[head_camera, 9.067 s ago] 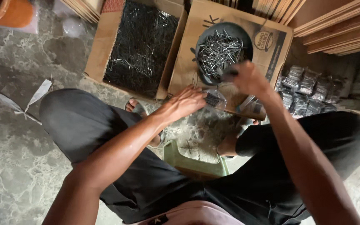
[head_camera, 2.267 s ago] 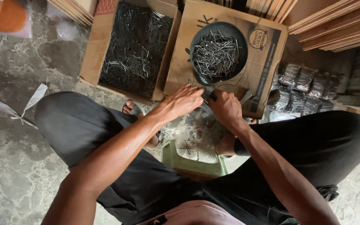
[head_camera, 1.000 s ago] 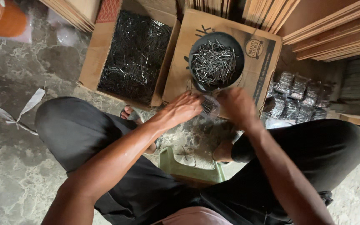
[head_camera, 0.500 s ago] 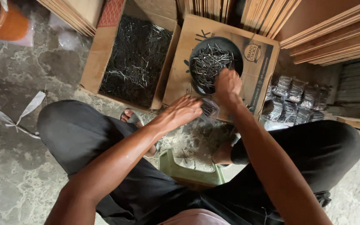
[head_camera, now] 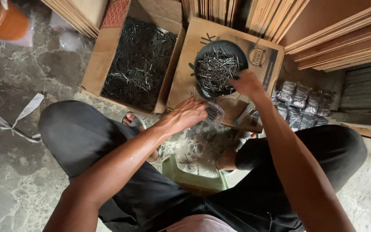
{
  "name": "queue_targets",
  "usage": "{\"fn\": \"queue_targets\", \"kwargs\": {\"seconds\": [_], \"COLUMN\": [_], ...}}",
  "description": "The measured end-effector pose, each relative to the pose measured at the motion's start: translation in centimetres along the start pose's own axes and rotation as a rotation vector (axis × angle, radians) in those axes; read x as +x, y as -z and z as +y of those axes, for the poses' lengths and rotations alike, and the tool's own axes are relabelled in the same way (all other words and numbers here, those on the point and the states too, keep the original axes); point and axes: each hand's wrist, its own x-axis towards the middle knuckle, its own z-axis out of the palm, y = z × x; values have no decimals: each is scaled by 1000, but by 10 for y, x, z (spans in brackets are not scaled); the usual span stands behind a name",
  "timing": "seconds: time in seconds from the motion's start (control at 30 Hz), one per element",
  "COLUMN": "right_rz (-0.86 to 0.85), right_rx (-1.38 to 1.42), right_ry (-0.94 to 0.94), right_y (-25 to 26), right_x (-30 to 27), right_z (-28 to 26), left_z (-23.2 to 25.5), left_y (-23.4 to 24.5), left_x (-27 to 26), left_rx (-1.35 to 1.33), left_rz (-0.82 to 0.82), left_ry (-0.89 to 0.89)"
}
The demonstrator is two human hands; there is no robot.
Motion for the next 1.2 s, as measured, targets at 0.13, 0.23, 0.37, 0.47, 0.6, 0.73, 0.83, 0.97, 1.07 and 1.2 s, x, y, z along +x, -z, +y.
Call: {"fn": "queue_targets", "kwargs": {"seconds": [0.13,0.23,0.37,0.47,0.6,0.73,0.83,0.97,1.07,1.2], "right_rz": [-43,-110,-131,-72,-226,-230,-288,254,559,127], "right_rx": [4,-61,-21,-62,80,153,-10,-528,-691,-111], "right_ry": [7,106,201,306,97,27,106,738,975,693], "right_y": [15,14,42,52,53,66,59,-27,-47,-64], "right_x": [-11,-4,-38,-50,-38,-88,-118,-89,-88,-89], "right_z": [-1,10,-17,-28,-15,-58,-71,-5,5,4], "left_z": [4,5,0,1,3,2,-4,-24,-27,-25], "left_y": [13,20,-3,1,4,-19,-55,-114,-125,-107], "left_x": [-2,1,0,0,0,-2,-9,-24,-30,-26], "left_rx": [-9,-152,-139,-130,-215,-191,-277,-239,-239,-247], "left_rz": [-4,-34,-24,-22,-50,-51,-5,-4,-13,11], "left_ry": [7,47,34,31,67,52,175,120,154,148]}}
